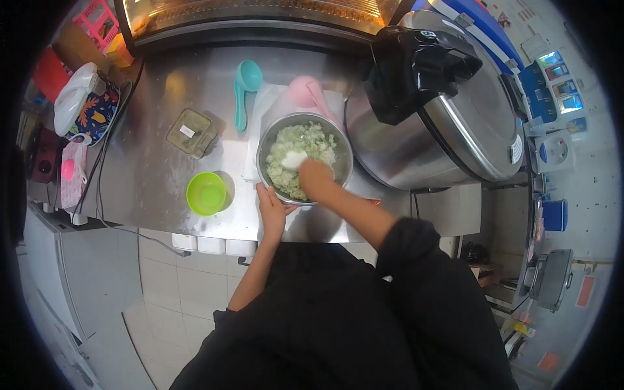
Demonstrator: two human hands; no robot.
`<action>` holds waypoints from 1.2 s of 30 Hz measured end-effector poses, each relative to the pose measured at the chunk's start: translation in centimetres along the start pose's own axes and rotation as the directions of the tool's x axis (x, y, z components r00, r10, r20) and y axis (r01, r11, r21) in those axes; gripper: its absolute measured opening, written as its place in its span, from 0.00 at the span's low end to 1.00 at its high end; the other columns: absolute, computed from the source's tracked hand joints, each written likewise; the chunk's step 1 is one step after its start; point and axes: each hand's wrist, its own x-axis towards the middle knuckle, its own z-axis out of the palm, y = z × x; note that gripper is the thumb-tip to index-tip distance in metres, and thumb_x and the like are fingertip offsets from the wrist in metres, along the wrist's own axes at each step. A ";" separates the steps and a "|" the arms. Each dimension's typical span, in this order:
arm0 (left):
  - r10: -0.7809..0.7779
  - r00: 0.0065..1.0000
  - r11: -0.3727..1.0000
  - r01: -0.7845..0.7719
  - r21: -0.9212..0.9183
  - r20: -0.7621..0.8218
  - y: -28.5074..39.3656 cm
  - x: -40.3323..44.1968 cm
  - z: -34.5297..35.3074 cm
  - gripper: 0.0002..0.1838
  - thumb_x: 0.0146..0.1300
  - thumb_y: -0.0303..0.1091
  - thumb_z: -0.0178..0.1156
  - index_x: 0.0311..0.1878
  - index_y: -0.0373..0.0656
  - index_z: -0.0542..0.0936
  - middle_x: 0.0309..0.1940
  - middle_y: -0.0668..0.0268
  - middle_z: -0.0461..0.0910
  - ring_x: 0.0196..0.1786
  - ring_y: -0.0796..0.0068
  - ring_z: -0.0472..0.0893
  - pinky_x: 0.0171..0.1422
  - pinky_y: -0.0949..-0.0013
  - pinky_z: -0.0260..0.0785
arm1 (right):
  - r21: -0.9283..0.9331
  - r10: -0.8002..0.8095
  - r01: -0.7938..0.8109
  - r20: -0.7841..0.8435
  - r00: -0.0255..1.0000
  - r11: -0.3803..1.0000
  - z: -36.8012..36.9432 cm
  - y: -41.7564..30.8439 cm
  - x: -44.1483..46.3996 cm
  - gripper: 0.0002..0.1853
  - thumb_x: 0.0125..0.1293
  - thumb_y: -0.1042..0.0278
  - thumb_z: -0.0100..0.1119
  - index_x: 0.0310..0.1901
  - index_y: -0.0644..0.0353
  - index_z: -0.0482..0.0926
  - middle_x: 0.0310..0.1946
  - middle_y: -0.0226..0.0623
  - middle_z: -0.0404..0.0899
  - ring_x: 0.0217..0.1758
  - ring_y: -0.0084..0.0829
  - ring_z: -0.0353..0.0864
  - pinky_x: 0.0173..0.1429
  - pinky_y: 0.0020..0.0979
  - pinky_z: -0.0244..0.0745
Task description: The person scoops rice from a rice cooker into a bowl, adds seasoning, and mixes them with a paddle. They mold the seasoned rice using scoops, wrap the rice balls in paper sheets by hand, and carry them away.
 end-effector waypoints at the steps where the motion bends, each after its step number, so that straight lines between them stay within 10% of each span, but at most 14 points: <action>1: 0.007 1.000 1.000 -0.007 0.003 0.001 0.1 0.1 0.0 0.11 0.70 0.36 0.35 0.45 0.37 0.57 0.39 0.51 0.68 0.28 0.62 0.79 0.24 0.69 0.78 | 0.034 0.015 -0.017 0.069 0.997 0.999 -3.1 -0.3 0.8 0.14 0.64 0.61 0.45 0.35 0.61 0.79 0.35 0.48 0.77 0.37 0.46 0.79 0.40 0.42 0.74; 4: -0.021 1.000 0.999 0.021 0.031 -0.005 -0.1 0.0 -0.1 0.11 0.70 0.36 0.36 0.44 0.37 0.58 0.38 0.51 0.69 0.26 0.63 0.80 0.22 0.70 0.77 | -0.019 -0.042 0.049 0.275 0.960 0.999 -4.4 1.6 -0.7 0.15 0.64 0.62 0.44 0.37 0.61 0.79 0.39 0.48 0.77 0.39 0.46 0.79 0.40 0.42 0.74; 9: -0.035 0.999 0.993 0.038 0.112 -0.024 -0.1 0.1 -0.3 0.11 0.70 0.37 0.34 0.44 0.38 0.58 0.33 0.52 0.72 0.23 0.64 0.80 0.17 0.72 0.74 | 0.026 0.101 -0.100 -0.033 0.994 0.995 1.3 -0.7 -5.0 0.15 0.61 0.60 0.48 0.31 0.59 0.82 0.28 0.43 0.80 0.36 0.40 0.82 0.39 0.37 0.76; 19: -0.064 0.998 0.996 0.064 0.058 -0.009 0.1 0.1 -0.3 0.09 0.70 0.38 0.34 0.45 0.42 0.58 0.31 0.55 0.73 0.22 0.69 0.80 0.17 0.74 0.74 | -0.474 -0.076 0.059 -0.017 0.997 0.879 -6.2 5.9 -5.2 0.06 0.53 0.68 0.56 0.28 0.61 0.78 0.27 0.40 0.81 0.32 0.36 0.82 0.30 0.32 0.75; 28: -0.069 0.998 0.997 0.069 -0.017 0.011 1.5 0.1 0.0 0.10 0.70 0.38 0.33 0.45 0.43 0.59 0.33 0.54 0.73 0.23 0.69 0.80 0.20 0.74 0.76 | 0.015 -0.078 0.077 0.074 0.994 0.997 -4.2 3.0 -7.7 0.15 0.60 0.58 0.53 0.33 0.65 0.73 0.25 0.49 0.78 0.29 0.47 0.79 0.33 0.44 0.74; 34: -0.127 0.991 0.992 0.127 0.004 0.043 1.2 -0.2 -0.9 0.11 0.71 0.40 0.32 0.50 0.46 0.58 0.31 0.57 0.73 0.21 0.72 0.79 0.20 0.76 0.74 | 0.537 -0.361 0.346 -0.081 0.929 0.770 -0.9 4.8 -3.0 0.16 0.61 0.54 0.53 0.33 0.62 0.74 0.17 0.43 0.74 0.18 0.38 0.75 0.24 0.37 0.69; 36: -0.123 0.991 0.992 0.121 0.039 0.046 1.1 -0.2 -1.1 0.13 0.71 0.41 0.32 0.53 0.47 0.58 0.29 0.59 0.73 0.20 0.73 0.78 0.20 0.77 0.73 | 0.752 -0.282 -0.473 0.628 0.725 0.459 -2.4 5.4 -0.9 0.15 0.63 0.53 0.52 0.32 0.58 0.74 0.12 0.27 0.64 0.10 0.21 0.61 0.14 0.26 0.58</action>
